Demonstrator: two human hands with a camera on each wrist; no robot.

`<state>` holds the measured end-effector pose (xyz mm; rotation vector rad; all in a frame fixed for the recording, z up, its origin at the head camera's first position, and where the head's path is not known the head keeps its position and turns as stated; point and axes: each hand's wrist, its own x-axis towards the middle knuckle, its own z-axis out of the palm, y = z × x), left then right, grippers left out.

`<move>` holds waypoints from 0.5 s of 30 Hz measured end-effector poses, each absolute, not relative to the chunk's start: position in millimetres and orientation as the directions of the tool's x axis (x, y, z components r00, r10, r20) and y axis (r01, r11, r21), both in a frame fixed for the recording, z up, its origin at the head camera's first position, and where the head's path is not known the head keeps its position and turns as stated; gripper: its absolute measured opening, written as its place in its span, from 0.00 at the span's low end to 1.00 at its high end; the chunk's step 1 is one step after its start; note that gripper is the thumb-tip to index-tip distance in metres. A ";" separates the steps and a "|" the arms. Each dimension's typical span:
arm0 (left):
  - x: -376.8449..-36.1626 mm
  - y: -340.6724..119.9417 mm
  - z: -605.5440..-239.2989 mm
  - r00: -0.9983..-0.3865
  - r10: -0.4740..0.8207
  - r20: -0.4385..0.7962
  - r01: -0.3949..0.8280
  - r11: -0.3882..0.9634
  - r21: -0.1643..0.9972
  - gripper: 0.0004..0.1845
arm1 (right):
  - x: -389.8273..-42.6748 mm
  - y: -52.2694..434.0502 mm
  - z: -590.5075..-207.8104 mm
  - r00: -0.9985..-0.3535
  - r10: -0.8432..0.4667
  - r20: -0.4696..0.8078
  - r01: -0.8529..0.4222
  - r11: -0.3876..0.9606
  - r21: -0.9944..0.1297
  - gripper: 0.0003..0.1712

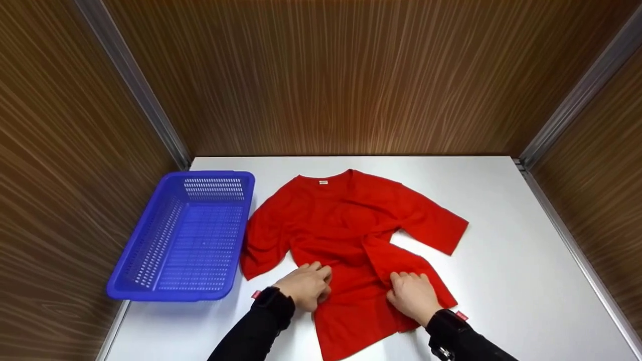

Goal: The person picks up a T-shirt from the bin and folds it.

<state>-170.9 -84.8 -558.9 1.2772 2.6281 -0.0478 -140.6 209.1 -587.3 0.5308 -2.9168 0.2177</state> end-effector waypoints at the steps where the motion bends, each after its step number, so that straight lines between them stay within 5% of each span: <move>1: -171.1 -85.4 -558.4 -0.600 0.772 -0.211 0.779 0.624 0.067 0.10 | -142.5 211.6 -586.4 -0.927 -0.319 0.197 -0.349 0.926 -0.141 0.12; 8: -171.6 -100.4 -555.8 -0.619 0.760 -0.198 0.767 0.639 0.055 0.10 | -156.6 268.5 -560.0 -0.999 -0.017 0.042 -0.035 0.873 -0.486 0.09; 15: -171.8 -123.9 -552.7 -0.665 0.729 -0.164 0.729 0.681 0.068 0.10 | -151.9 360.5 -549.9 -0.970 0.126 -0.206 0.210 0.863 -0.459 0.21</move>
